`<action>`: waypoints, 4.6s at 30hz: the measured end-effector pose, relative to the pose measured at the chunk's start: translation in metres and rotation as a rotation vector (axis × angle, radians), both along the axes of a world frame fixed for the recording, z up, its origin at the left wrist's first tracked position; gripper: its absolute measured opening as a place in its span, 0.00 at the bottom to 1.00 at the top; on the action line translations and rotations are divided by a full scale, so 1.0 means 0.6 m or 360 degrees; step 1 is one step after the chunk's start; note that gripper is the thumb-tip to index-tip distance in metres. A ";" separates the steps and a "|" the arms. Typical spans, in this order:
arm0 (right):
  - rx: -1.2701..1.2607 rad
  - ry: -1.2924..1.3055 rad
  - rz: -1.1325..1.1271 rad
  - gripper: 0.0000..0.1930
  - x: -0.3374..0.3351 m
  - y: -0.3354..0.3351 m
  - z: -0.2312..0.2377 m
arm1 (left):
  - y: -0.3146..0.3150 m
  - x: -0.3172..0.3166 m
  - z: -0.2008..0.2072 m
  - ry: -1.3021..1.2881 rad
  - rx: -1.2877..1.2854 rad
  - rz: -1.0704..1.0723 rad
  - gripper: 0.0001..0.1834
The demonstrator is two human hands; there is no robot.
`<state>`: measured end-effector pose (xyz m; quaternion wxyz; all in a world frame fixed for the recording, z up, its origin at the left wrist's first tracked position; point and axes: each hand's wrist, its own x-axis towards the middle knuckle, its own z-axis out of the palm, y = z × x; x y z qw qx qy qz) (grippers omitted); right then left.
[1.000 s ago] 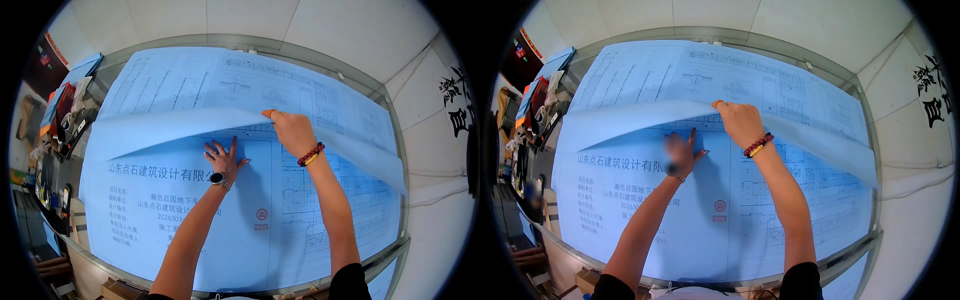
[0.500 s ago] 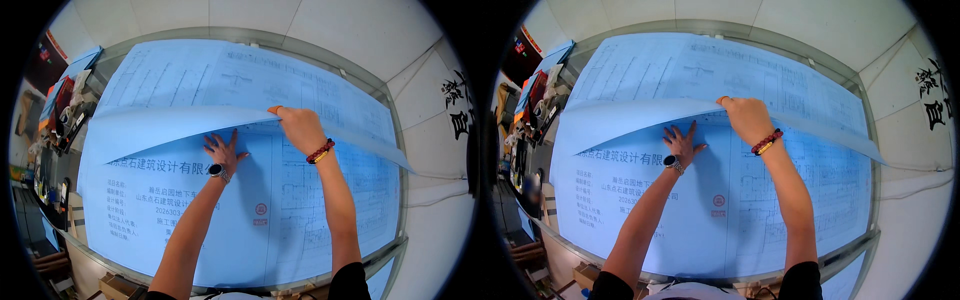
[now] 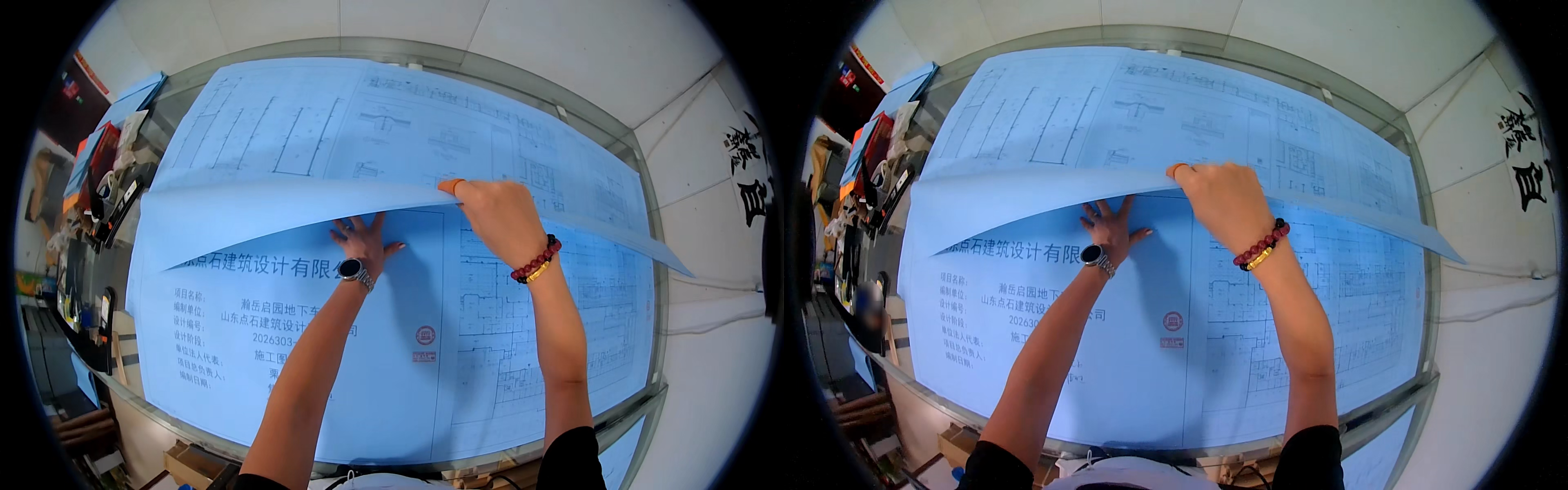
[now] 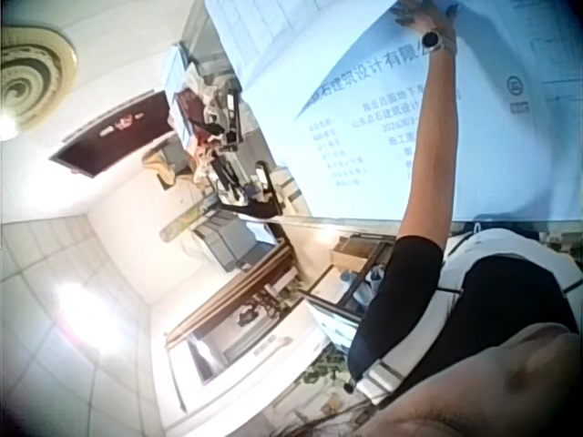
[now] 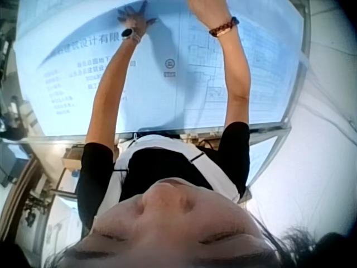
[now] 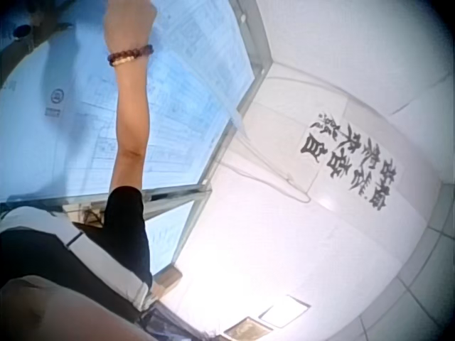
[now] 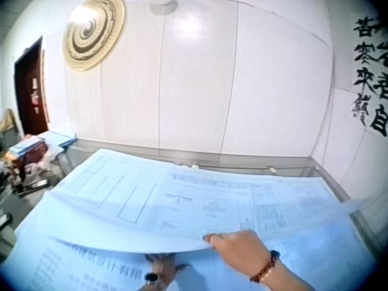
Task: The person aligns and flips through large blue architectural drawings on a glass table and then folds the sheets using a wooden stick to crease the paper.
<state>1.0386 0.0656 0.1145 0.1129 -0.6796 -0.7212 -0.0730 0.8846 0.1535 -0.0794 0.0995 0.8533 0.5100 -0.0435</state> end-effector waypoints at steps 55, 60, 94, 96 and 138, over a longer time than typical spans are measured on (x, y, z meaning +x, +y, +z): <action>-0.0958 0.0963 0.0023 0.32 -0.103 0.131 -0.266 | -0.302 -0.158 0.020 -0.1206 0.0224 -0.0988 0.23; -0.0841 0.0845 0.0027 0.32 -0.117 0.122 -0.288 | -0.159 -0.185 0.102 -0.1217 -0.0037 -0.0687 0.18; -0.0876 0.0314 -0.0109 0.41 -0.147 0.134 -0.317 | 0.355 -0.134 -0.025 -0.0486 -0.0490 -0.1000 0.38; -0.0902 0.0364 -0.0088 0.41 -0.144 0.132 -0.311 | 0.374 -0.130 -0.018 -0.0392 -0.0632 -0.1069 0.40; -0.0757 0.0280 -0.0114 0.54 -0.129 0.115 -0.320 | 0.307 -0.135 0.020 -0.0290 -0.0523 -0.0996 0.36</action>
